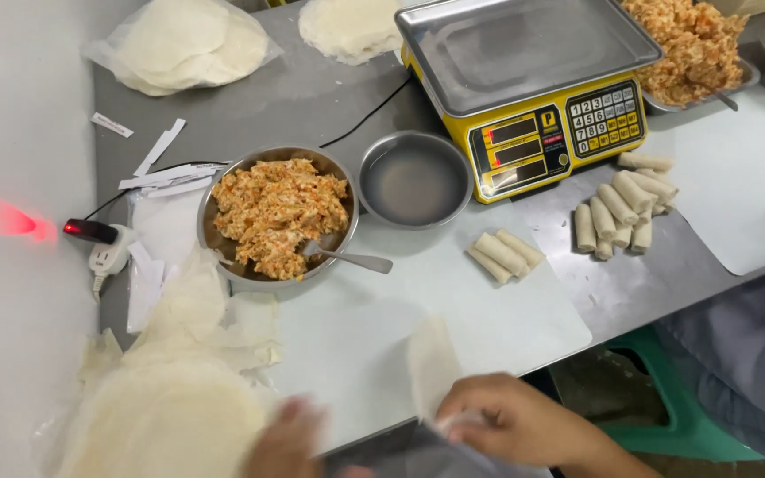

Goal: Preparing spring rolls by placing filling on wrappers and rolling them up on a production table.

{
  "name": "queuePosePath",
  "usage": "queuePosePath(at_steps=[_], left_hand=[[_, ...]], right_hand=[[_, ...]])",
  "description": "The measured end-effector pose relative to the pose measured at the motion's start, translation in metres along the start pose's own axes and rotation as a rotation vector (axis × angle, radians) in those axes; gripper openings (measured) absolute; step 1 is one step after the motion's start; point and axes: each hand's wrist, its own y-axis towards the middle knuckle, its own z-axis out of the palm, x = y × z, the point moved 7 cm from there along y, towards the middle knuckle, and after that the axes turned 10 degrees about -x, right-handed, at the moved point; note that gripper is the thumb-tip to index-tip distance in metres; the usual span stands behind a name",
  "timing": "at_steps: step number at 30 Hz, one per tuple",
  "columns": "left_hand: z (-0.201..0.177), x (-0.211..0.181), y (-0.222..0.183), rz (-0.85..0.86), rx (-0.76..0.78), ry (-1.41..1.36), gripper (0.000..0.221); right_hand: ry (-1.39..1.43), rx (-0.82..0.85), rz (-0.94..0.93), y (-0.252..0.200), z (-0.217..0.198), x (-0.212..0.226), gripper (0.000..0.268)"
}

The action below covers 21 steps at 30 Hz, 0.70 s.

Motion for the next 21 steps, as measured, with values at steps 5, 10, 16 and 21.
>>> queuePosePath(at_steps=[5,10,16,21], left_hand=[[-0.067,-0.089,0.17,-0.172,-0.063,-0.343,0.028],[0.011,-0.07,0.119,-0.259,1.518,-0.503,0.026],[-0.029,-0.038,0.166,-0.137,0.06,-0.562,0.012],[-0.09,-0.049,0.201,0.01,-0.322,-0.185,0.023]], right_hand=[[-0.155,0.329,-0.304,-0.021,0.016,0.082,0.033],[-0.099,-0.041,0.292,-0.023,-0.021,0.011,0.016],[-0.081,-0.259,-0.269,0.016,-0.037,0.015,0.014],[-0.275,-0.495,-0.688,-0.013,-0.033,0.054,0.028]])
